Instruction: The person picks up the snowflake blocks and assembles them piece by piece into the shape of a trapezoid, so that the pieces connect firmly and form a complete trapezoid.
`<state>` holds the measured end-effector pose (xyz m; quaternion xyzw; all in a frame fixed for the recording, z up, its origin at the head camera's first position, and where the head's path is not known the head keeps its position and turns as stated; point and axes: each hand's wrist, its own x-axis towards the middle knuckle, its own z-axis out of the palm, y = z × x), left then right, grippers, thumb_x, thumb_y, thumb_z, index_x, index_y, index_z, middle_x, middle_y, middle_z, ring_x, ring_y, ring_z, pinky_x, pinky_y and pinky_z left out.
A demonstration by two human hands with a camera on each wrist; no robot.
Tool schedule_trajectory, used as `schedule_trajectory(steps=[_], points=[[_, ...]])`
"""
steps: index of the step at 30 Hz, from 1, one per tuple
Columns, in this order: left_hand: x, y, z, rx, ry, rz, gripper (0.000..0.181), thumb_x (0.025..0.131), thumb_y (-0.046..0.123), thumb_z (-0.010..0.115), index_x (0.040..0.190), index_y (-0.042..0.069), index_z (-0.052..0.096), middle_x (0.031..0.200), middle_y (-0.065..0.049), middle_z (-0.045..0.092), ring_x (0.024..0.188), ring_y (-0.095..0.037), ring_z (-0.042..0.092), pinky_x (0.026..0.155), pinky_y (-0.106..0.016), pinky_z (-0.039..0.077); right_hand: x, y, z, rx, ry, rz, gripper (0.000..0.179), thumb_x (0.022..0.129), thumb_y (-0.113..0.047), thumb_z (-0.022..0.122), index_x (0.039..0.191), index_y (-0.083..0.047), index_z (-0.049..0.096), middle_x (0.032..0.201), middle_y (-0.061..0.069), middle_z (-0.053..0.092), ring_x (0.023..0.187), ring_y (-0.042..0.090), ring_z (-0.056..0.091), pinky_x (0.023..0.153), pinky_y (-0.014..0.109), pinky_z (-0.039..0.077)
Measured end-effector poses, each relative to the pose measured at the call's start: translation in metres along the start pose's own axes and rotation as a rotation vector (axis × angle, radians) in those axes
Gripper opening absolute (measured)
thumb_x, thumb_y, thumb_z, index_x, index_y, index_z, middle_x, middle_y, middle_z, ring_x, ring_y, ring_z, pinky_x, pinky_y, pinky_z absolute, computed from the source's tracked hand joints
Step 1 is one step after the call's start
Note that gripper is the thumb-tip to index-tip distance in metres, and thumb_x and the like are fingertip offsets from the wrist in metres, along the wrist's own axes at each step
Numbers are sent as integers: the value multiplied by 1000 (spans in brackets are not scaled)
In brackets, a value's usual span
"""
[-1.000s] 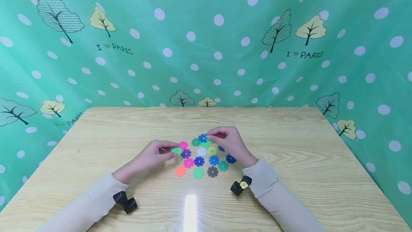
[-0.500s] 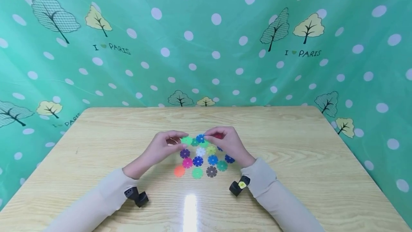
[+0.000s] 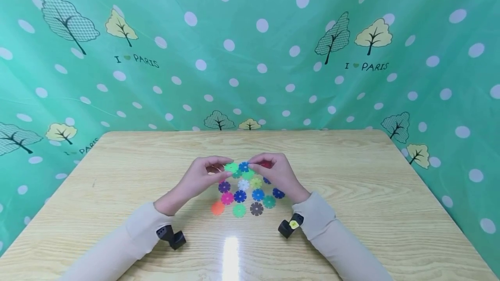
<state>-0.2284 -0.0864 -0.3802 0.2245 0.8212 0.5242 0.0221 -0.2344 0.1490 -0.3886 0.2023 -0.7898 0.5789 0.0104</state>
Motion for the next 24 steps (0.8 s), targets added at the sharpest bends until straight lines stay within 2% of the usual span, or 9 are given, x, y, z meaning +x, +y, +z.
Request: schedule_trajectory(steps=[4, 10, 14, 20, 24], points=[[1, 2, 0, 2, -10, 12, 34, 83, 18, 73, 113, 6, 67, 97, -6, 69, 81, -15, 61, 73, -24, 54, 1, 5, 0, 3, 8, -19, 13, 87, -15, 68, 96, -7, 72, 100, 7, 70, 84, 35, 63, 67, 38, 55], [3, 4, 2, -31, -36, 0, 35, 82, 15, 73, 114, 3, 66, 96, -8, 68, 79, -15, 61, 69, -23, 54, 1, 7, 0, 20, -5, -35, 14, 87, -17, 68, 96, -6, 72, 100, 9, 70, 84, 22, 65, 70, 38, 56], [7, 2, 5, -107, -54, -76, 36, 82, 14, 73, 116, 4, 65, 90, -7, 67, 76, -15, 60, 67, -25, 54, 0, 8, 1, 29, -6, -43, 15, 87, -15, 68, 97, -4, 71, 100, 10, 70, 82, 23, 64, 68, 36, 55], [12, 1, 8, -260, -75, -213, 38, 83, 10, 71, 119, 3, 63, 89, -4, 63, 76, -12, 60, 75, -35, 55, 0, 9, 2, 29, 11, -56, 14, 86, -15, 70, 96, -7, 72, 96, 7, 70, 77, 34, 61, 62, 37, 53], [12, 4, 8, -327, -70, -264, 39, 82, 7, 71, 120, 2, 63, 82, -1, 59, 68, -9, 58, 66, -25, 52, 0, 9, 3, 44, 16, -73, 12, 86, -16, 70, 94, -8, 72, 95, 6, 71, 77, 28, 62, 62, 36, 53]])
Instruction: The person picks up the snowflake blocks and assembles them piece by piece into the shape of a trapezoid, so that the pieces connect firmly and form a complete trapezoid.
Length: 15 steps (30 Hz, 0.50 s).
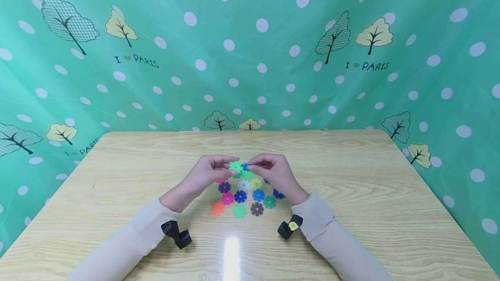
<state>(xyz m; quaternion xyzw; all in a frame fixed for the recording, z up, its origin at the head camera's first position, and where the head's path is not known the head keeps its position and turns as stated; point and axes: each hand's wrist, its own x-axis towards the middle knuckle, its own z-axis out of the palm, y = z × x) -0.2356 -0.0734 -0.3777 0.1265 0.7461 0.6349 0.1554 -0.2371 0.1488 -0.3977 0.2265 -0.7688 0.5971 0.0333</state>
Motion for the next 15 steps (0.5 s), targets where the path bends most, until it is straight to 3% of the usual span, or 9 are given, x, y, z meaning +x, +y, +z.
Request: schedule_trajectory(steps=[4, 10, 15], points=[[0, 1, 0, -5, 19, -20, 38, 80, 6, 73, 117, 3, 65, 79, 1, 59, 63, -8, 56, 59, -22, 48, -1, 0, 1, 20, 7, -19, 9, 85, -12, 70, 91, -6, 73, 94, 7, 71, 80, 20, 64, 65, 35, 54], [2, -1, 2, 24, 25, 3, 37, 78, 5, 75, 114, 5, 67, 80, -1, 64, 68, -10, 60, 78, -43, 55, -1, 2, 2, 42, 14, -51, 6, 84, -1, 68, 88, 1, 71, 93, 14, 70, 81, 15, 65, 65, 33, 55], [1, 0, 2, 13, 4, 21, 37, 79, 3, 73, 116, 3, 66, 81, -1, 64, 69, -10, 60, 82, -46, 54, -2, -13, 3, 38, -9, -29, 6, 84, 2, 66, 88, 5, 69, 94, 18, 69, 79, 19, 65, 64, 28, 55]])
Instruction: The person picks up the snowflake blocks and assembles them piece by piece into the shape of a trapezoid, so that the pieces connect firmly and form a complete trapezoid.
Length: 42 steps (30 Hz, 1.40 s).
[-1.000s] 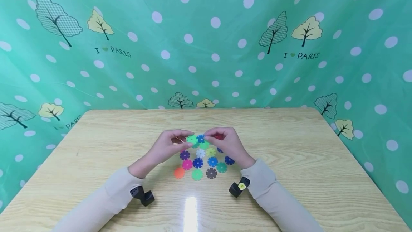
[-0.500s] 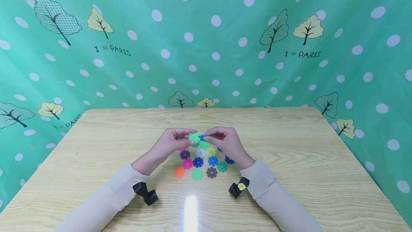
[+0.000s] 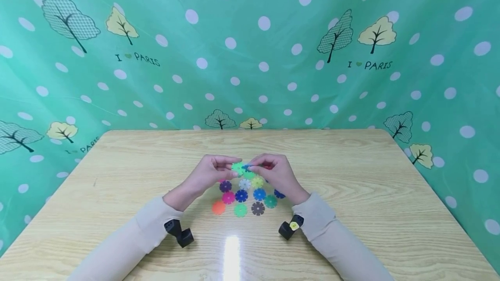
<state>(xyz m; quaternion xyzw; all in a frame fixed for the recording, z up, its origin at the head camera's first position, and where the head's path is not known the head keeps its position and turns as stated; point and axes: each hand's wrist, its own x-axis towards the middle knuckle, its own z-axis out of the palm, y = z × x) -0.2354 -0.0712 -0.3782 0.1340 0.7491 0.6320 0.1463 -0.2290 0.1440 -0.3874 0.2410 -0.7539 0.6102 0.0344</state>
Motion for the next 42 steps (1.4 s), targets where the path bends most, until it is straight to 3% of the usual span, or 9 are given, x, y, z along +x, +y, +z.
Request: schedule_trajectory(steps=[4, 9, 14, 20, 27, 31, 36, 42], points=[[2, -5, -3, 59, -29, 29, 39, 80, 8, 73, 118, 4, 65, 88, -4, 66, 75, -11, 62, 80, -39, 55, -1, -13, 1, -24, -31, 24, 7, 85, 2, 65, 90, 6, 68, 93, 20, 68, 76, 24, 63, 59, 21, 51], [3, -8, -12, 118, -79, 30, 46, 81, 14, 75, 124, 8, 62, 99, -9, 69, 86, -17, 66, 79, -33, 55, 2, 8, 0, -29, -27, 29, 7, 85, 1, 66, 91, 3, 70, 94, 17, 69, 76, 23, 63, 59, 26, 52], [3, -16, -23, 133, -132, 44, 49, 81, 10, 73, 126, 1, 57, 107, -17, 68, 93, -22, 67, 83, -32, 54, 3, 19, -3, -46, -5, 34, 9, 85, -8, 69, 92, -3, 71, 94, 9, 70, 78, 30, 63, 59, 33, 53], [4, -31, -39, 160, -70, 19, 42, 80, 5, 72, 119, -1, 61, 109, -16, 67, 94, -21, 66, 81, -29, 55, 2, 18, -4, -34, -1, 50, 12, 85, -16, 71, 92, -8, 72, 94, 6, 70, 77, 36, 61, 58, 38, 53], [6, -42, -54, 188, 1, -53, 37, 79, -4, 67, 116, 1, 64, 112, -12, 67, 101, -22, 63, 88, -30, 52, 1, 18, -5, -53, -2, 47, 9, 85, -16, 71, 92, -10, 72, 95, 4, 70, 76, 20, 63, 59, 39, 53], [7, -46, -57, 185, -4, -96, 36, 78, -6, 67, 114, 1, 64, 111, -13, 67, 102, -24, 63, 88, -30, 52, 2, 16, -4, -52, 1, 40, 10, 85, -16, 71, 92, -10, 72, 95, 5, 70, 75, 22, 62, 58, 38, 52], [10, -50, -58, 239, -30, -125, 38, 76, -4, 71, 113, 4, 66, 111, -10, 67, 103, -23, 62, 89, -30, 51, 2, 15, -4, -37, -1, 43, 12, 85, -15, 71, 93, -7, 72, 95, 7, 70, 76, 35, 61, 57, 35, 52], [13, -52, -57, 336, -79, -96, 40, 74, -2, 73, 113, 9, 67, 114, -5, 66, 108, -23, 59, 96, -37, 47, 1, 15, -4, -55, 1, 65, 11, 85, -14, 71, 92, -6, 72, 96, 10, 69, 77, 29, 61, 58, 34, 53]])
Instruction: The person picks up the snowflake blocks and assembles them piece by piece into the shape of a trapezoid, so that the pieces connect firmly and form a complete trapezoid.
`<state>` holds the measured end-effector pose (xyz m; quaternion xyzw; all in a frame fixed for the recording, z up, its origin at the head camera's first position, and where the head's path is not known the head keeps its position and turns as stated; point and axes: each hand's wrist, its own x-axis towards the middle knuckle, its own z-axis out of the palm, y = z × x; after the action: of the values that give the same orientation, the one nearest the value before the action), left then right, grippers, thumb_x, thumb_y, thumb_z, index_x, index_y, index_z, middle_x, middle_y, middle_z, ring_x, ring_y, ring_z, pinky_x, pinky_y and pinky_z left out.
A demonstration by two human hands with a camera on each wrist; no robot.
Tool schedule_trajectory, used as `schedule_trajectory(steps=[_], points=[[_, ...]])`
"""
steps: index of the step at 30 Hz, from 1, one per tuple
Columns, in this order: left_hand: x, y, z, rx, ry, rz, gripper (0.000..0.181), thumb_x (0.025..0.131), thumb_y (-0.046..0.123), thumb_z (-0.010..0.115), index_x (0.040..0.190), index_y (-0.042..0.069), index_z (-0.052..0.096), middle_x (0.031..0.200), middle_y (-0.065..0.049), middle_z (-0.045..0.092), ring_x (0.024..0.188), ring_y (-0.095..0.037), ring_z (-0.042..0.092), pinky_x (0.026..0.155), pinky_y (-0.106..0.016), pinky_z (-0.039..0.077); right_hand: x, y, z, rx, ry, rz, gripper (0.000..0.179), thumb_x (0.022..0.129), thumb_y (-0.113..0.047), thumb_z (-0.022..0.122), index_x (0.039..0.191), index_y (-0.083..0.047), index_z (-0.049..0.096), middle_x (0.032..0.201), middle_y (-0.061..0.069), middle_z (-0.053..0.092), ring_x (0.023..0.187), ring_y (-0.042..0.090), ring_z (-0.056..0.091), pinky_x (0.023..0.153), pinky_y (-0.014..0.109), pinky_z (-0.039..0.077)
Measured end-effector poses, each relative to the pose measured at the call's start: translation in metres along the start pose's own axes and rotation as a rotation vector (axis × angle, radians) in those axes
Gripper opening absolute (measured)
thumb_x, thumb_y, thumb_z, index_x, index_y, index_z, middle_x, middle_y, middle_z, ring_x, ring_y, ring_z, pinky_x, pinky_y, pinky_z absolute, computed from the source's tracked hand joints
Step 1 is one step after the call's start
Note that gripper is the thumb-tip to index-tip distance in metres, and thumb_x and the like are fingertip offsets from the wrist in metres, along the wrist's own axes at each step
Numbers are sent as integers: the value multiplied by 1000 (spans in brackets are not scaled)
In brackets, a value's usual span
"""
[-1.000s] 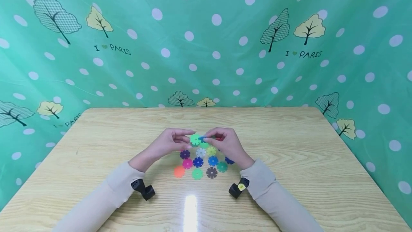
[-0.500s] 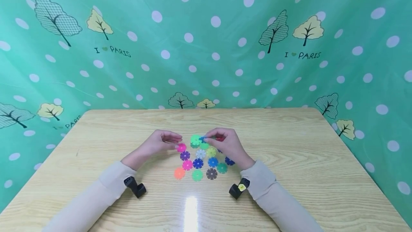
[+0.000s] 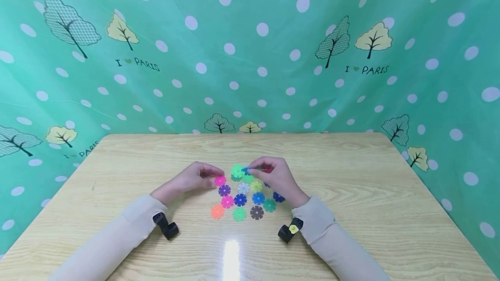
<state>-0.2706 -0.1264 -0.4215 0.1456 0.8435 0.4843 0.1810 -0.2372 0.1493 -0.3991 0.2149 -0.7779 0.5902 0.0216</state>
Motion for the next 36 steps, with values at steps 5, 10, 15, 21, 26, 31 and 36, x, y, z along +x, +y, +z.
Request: schedule_trajectory(steps=[5, 10, 15, 21, 26, 31, 36], points=[[2, -1, 1, 52, 12, 40, 36, 75, -2, 72, 109, 8, 69, 110, -6, 68, 102, -21, 61, 93, -35, 49, 0, 1, 0, -2, -8, 17, 12, 85, -15, 70, 92, -5, 71, 97, 11, 69, 74, 27, 60, 57, 33, 52], [5, -3, 0, 74, 23, 60, 31, 75, -1, 73, 104, 10, 72, 103, -3, 70, 90, -15, 61, 85, -30, 51, 0, 2, 0, 6, -13, 14, 13, 85, -17, 71, 92, -6, 71, 97, 9, 69, 77, 37, 59, 59, 34, 53], [5, -5, -1, 86, 5, 88, 34, 73, -3, 74, 106, 7, 70, 102, -4, 69, 89, -15, 60, 82, -28, 51, 0, 4, 1, 17, -15, 4, 13, 85, -16, 71, 93, -6, 71, 95, 9, 69, 76, 40, 59, 58, 35, 53], [3, -4, -1, 111, 22, 105, 33, 72, -3, 75, 104, 5, 70, 95, -3, 67, 82, -15, 57, 75, -28, 51, 0, 3, 2, 25, -17, 8, 13, 85, -17, 71, 93, -7, 72, 96, 7, 69, 78, 37, 60, 60, 36, 54], [-1, -2, -1, 126, 58, 83, 17, 78, 1, 73, 93, 7, 73, 86, -1, 68, 76, -14, 58, 73, -28, 51, 0, 2, 2, 20, -12, 11, 12, 85, -16, 71, 93, -7, 71, 96, 7, 69, 77, 39, 60, 59, 36, 53], [-3, -2, -1, 91, 40, 83, 12, 82, 5, 70, 93, 9, 73, 87, 0, 70, 77, -14, 60, 74, -28, 51, -1, 4, 2, 18, -10, 8, 12, 85, -14, 71, 93, -6, 71, 95, 8, 69, 76, 38, 59, 58, 34, 52], [-5, 0, -1, 15, 45, 94, 12, 82, 10, 71, 94, 10, 72, 85, -3, 68, 73, -18, 59, 64, -29, 52, -1, 4, 1, 4, -5, 6, 13, 85, -14, 71, 94, -5, 71, 95, 11, 69, 75, 38, 59, 58, 33, 52]])
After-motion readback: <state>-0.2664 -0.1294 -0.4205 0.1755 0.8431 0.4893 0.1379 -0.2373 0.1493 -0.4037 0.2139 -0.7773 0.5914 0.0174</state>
